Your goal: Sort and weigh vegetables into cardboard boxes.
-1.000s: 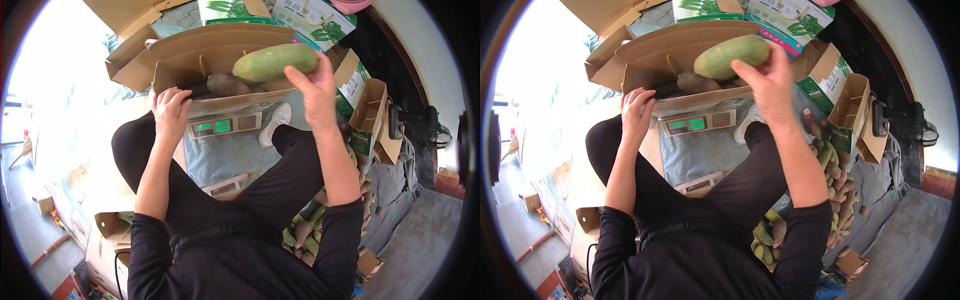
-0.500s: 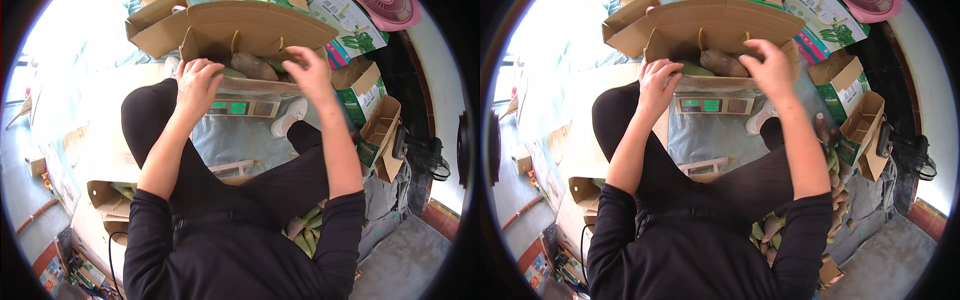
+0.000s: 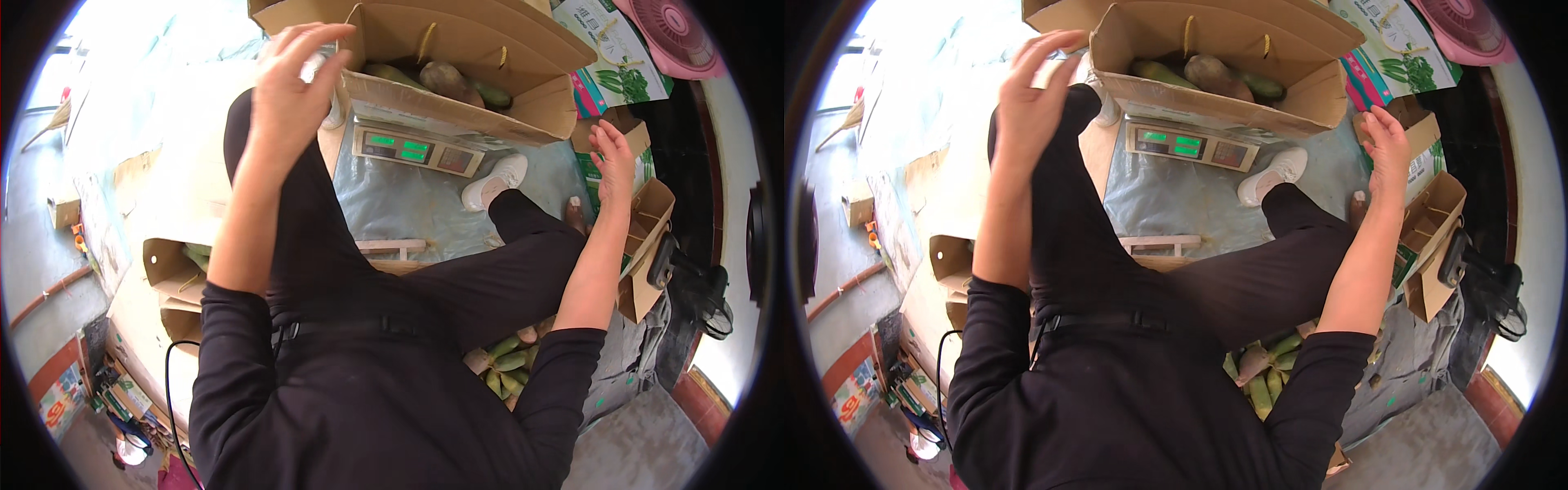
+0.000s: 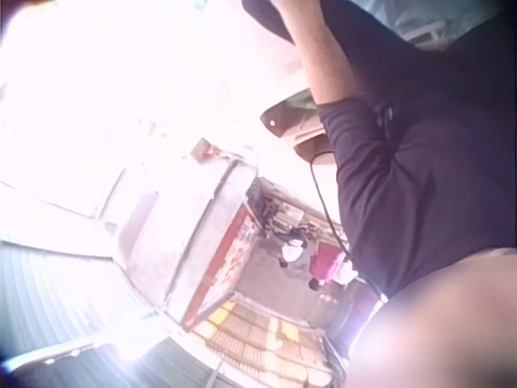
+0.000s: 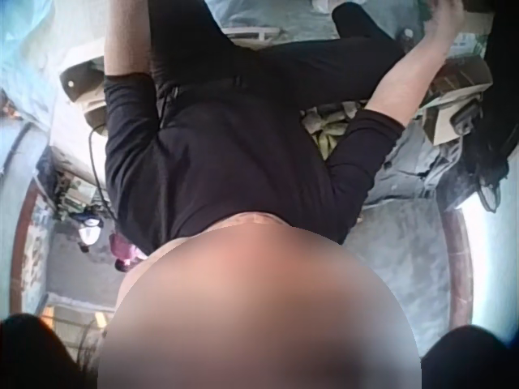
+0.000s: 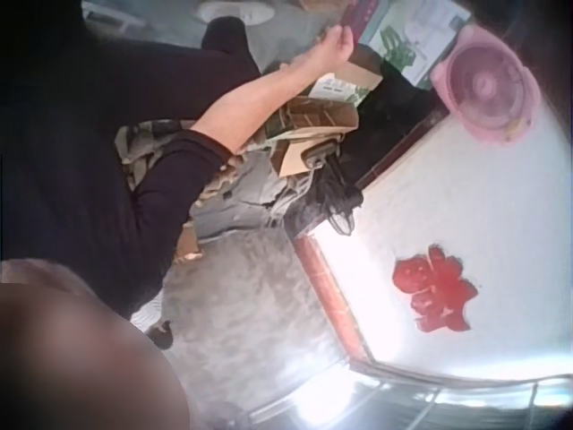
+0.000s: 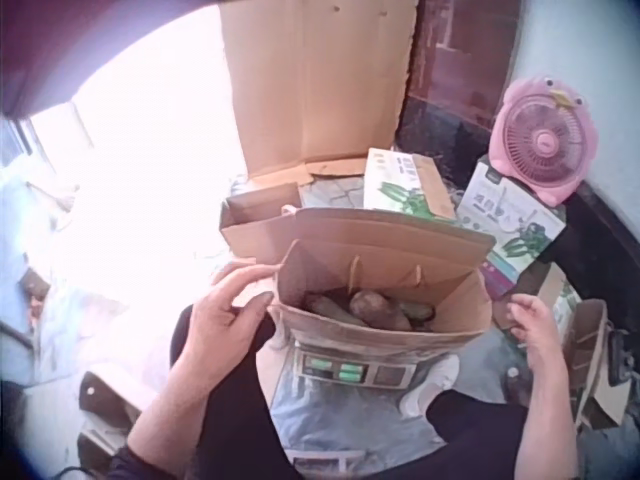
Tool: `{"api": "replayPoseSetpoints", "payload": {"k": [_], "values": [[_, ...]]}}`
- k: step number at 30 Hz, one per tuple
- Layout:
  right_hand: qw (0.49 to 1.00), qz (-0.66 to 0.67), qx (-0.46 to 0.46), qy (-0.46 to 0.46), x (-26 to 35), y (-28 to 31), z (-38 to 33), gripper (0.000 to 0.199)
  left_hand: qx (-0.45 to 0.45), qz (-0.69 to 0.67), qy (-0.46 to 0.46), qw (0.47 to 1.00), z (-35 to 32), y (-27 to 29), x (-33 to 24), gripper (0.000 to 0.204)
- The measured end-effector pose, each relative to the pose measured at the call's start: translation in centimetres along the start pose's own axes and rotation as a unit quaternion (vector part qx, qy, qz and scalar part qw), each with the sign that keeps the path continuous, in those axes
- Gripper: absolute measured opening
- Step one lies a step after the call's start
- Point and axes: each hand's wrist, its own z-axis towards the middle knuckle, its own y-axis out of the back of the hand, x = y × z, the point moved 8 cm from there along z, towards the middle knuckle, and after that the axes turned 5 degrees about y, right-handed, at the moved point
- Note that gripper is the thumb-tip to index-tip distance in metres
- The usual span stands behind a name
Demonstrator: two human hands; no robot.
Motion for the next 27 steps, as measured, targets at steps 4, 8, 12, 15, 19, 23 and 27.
{"api": "replayPoseSetpoints", "payload": {"k": [4, 8, 12, 15, 19, 23, 27], "values": [[1.000, -0.009, -0.001, -0.003, -0.6, 0.3, 0.2, 0.033, -0.034, 0.051, 0.068, 0.996, -2.6, 6.6, 1.3, 0.025], [1.000, -0.005, 0.020, 0.000, -1.2, -1.2, 1.1, 0.036, -0.063, 0.154, 0.191, 0.967, -9.2, 13.3, 5.8, 0.024], [0.999, -0.029, 0.022, 0.006, -2.0, 0.7, 2.1, 0.038, -0.102, 0.197, 0.259, 0.940, -16.6, 18.1, 11.0, 0.022], [0.999, -0.019, 0.029, -0.005, -3.4, 1.8, 3.3, 0.036, -0.100, 0.252, 0.313, 0.910, -22.6, 20.8, 14.3, 0.026], [0.998, -0.013, 0.055, -0.008, -4.4, 0.5, 4.4, 0.038, 0.066, 0.361, 0.370, 0.853, -28.8, 21.4, 15.3, 0.032], [0.998, -0.017, 0.066, -0.008, -5.3, 0.9, 5.4, 0.038, 0.085, 0.413, 0.461, 0.781, -34.9, 22.4, 18.6, 0.034], [0.997, -0.019, 0.073, -0.015, -5.7, 1.0, 5.6, 0.038, 0.009, 0.512, 0.472, 0.718, -39.3, 25.2, 18.4, 0.035]]}}
